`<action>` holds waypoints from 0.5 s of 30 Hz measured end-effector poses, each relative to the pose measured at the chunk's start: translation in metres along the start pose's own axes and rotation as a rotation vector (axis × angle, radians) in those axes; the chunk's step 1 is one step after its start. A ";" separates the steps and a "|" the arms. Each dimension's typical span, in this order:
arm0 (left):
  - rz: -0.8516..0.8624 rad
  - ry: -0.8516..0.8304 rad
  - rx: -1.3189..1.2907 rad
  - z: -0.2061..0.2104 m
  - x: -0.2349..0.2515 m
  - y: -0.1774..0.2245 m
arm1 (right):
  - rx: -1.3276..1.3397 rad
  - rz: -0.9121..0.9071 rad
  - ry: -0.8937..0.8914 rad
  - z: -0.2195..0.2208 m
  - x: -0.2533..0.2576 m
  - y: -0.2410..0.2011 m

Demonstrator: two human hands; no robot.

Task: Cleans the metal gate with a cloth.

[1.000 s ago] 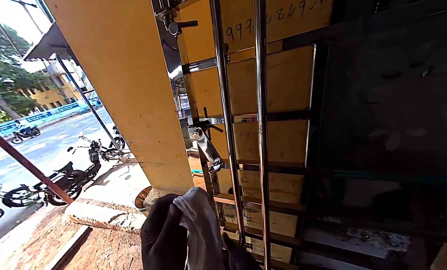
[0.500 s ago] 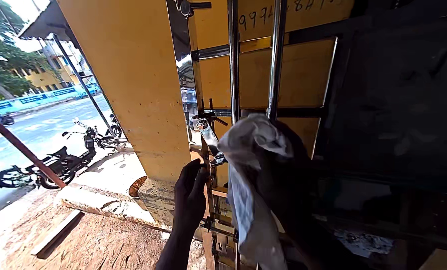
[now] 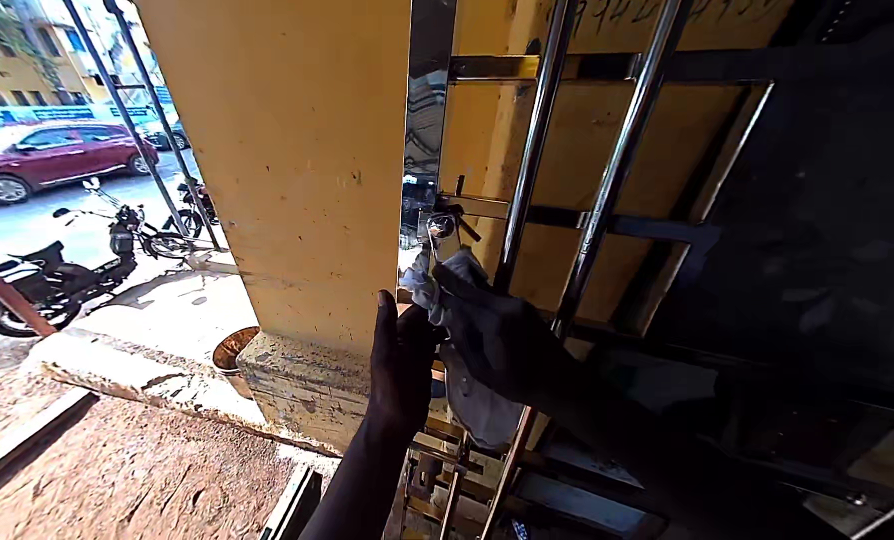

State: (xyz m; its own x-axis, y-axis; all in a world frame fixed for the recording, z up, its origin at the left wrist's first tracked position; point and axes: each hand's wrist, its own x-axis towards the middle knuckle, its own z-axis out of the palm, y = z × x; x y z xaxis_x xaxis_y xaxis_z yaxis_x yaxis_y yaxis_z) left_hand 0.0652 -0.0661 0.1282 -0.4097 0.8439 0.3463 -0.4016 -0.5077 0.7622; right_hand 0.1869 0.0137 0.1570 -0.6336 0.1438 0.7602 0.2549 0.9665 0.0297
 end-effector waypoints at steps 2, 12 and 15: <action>0.005 -0.083 0.050 -0.010 -0.002 0.004 | 0.093 0.030 0.031 -0.010 0.001 0.000; 0.215 -0.057 0.373 -0.025 -0.001 -0.008 | 0.307 0.647 0.112 0.000 0.060 -0.013; 0.287 -0.047 0.451 -0.025 0.001 -0.015 | 0.314 0.701 0.125 0.009 0.056 -0.013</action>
State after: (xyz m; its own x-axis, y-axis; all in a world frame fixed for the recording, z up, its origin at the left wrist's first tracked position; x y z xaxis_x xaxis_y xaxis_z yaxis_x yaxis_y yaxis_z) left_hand 0.0504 -0.0620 0.1034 -0.4102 0.6943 0.5914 0.1175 -0.6028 0.7892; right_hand 0.1416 0.0109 0.1936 -0.3092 0.7366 0.6015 0.3350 0.6763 -0.6560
